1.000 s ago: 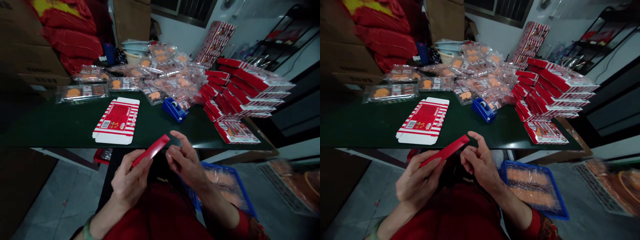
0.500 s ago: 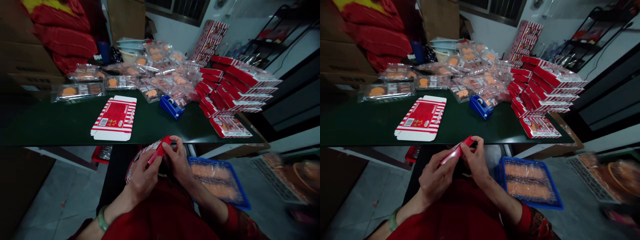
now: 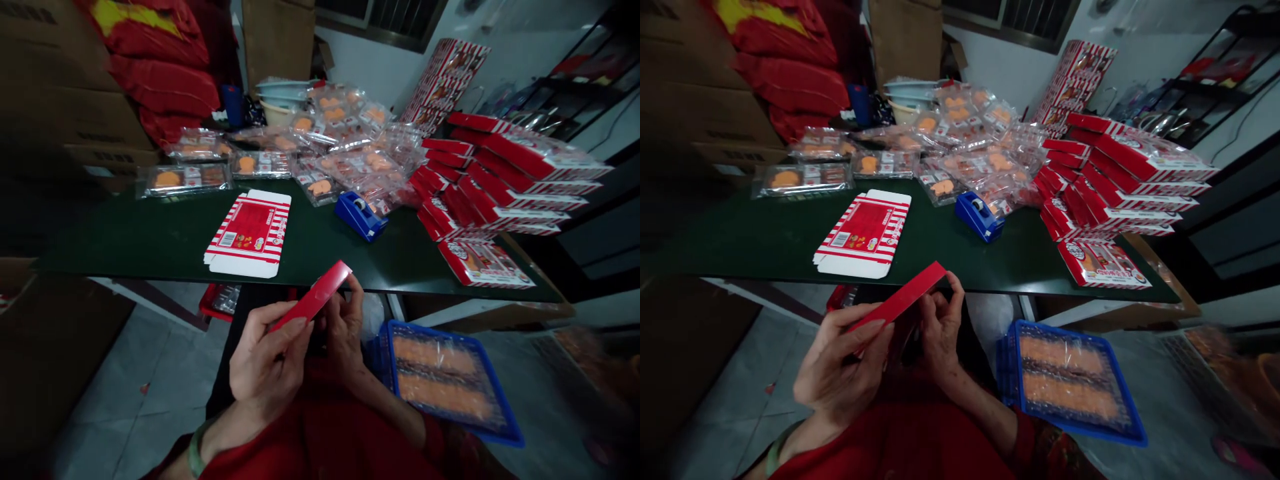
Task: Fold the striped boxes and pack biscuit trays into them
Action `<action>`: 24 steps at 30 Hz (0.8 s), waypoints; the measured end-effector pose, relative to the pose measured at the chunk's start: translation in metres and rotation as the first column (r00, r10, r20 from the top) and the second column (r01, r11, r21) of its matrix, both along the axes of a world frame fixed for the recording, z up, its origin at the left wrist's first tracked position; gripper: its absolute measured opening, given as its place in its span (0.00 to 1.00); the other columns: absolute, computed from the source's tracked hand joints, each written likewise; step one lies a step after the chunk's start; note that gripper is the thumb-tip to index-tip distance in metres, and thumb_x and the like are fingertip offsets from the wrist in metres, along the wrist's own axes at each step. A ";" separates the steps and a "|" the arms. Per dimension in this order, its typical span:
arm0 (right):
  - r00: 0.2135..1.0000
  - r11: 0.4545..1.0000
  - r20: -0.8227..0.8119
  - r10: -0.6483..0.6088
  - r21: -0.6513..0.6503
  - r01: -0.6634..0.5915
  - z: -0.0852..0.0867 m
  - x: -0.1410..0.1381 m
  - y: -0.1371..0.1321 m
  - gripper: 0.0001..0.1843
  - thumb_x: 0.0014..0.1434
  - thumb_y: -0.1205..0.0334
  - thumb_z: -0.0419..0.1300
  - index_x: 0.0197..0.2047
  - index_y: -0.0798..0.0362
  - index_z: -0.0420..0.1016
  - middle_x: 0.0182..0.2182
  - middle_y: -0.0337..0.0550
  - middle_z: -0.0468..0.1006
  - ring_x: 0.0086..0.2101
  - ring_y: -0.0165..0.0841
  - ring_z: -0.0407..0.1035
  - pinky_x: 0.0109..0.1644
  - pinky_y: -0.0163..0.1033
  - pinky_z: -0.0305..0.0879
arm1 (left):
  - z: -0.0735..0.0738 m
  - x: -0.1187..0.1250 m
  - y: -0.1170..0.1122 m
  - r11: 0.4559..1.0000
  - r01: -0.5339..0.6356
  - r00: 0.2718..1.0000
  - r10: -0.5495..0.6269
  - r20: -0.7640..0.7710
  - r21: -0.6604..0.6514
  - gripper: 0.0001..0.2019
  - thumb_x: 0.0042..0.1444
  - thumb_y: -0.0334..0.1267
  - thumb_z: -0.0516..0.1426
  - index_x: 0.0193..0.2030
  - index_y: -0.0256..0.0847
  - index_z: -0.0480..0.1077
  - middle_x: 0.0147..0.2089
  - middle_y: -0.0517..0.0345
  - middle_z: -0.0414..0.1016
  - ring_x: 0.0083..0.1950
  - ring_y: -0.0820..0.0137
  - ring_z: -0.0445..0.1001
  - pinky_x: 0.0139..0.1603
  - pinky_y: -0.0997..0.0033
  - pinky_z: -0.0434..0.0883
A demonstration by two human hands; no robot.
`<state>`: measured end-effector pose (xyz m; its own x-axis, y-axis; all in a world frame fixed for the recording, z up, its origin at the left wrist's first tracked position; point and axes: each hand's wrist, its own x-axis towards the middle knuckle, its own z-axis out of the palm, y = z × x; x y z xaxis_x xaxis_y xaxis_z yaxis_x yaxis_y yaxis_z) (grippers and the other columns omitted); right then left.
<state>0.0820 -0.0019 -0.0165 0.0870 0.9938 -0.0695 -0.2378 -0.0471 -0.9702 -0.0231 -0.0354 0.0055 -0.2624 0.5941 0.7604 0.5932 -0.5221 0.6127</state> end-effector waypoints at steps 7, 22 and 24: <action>0.925 0.997 0.375 0.061 0.019 -0.073 -0.040 0.002 -0.008 0.30 0.51 0.55 0.63 0.55 0.50 0.58 0.37 0.41 0.71 0.35 0.33 0.68 0.42 0.41 0.66 | -0.003 -0.049 -0.004 0.946 -0.289 0.799 0.322 0.507 -0.145 0.07 0.53 0.38 0.60 0.34 0.40 0.66 0.39 0.57 0.74 0.41 0.71 0.74 0.45 0.67 0.72; 0.803 0.873 0.511 0.306 0.185 -0.450 0.000 -0.003 0.022 0.15 0.50 0.64 0.60 0.43 0.48 0.69 0.39 0.44 0.73 0.38 0.38 0.70 0.41 0.42 0.68 | -0.045 -0.117 -0.048 0.843 -0.492 0.866 0.450 -0.215 -0.218 0.31 0.45 0.45 0.65 0.56 0.43 0.63 0.58 0.45 0.67 0.60 0.53 0.65 0.60 0.51 0.64; 0.653 0.711 0.635 0.413 0.223 -0.667 0.011 -0.010 0.029 0.22 0.50 0.66 0.60 0.49 0.46 0.70 0.39 0.43 0.74 0.39 0.37 0.69 0.44 0.42 0.66 | -0.037 -0.119 -0.045 0.918 -0.278 0.912 0.161 -0.377 -0.282 0.33 0.45 0.49 0.64 0.58 0.43 0.62 0.55 0.45 0.71 0.54 0.55 0.72 0.53 0.57 0.71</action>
<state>0.0721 0.0266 -0.0060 -0.5807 0.7822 0.2258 0.2245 0.4204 -0.8791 -0.1419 -0.0808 -0.0314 -0.1757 0.7788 0.6022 0.8709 -0.1623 0.4639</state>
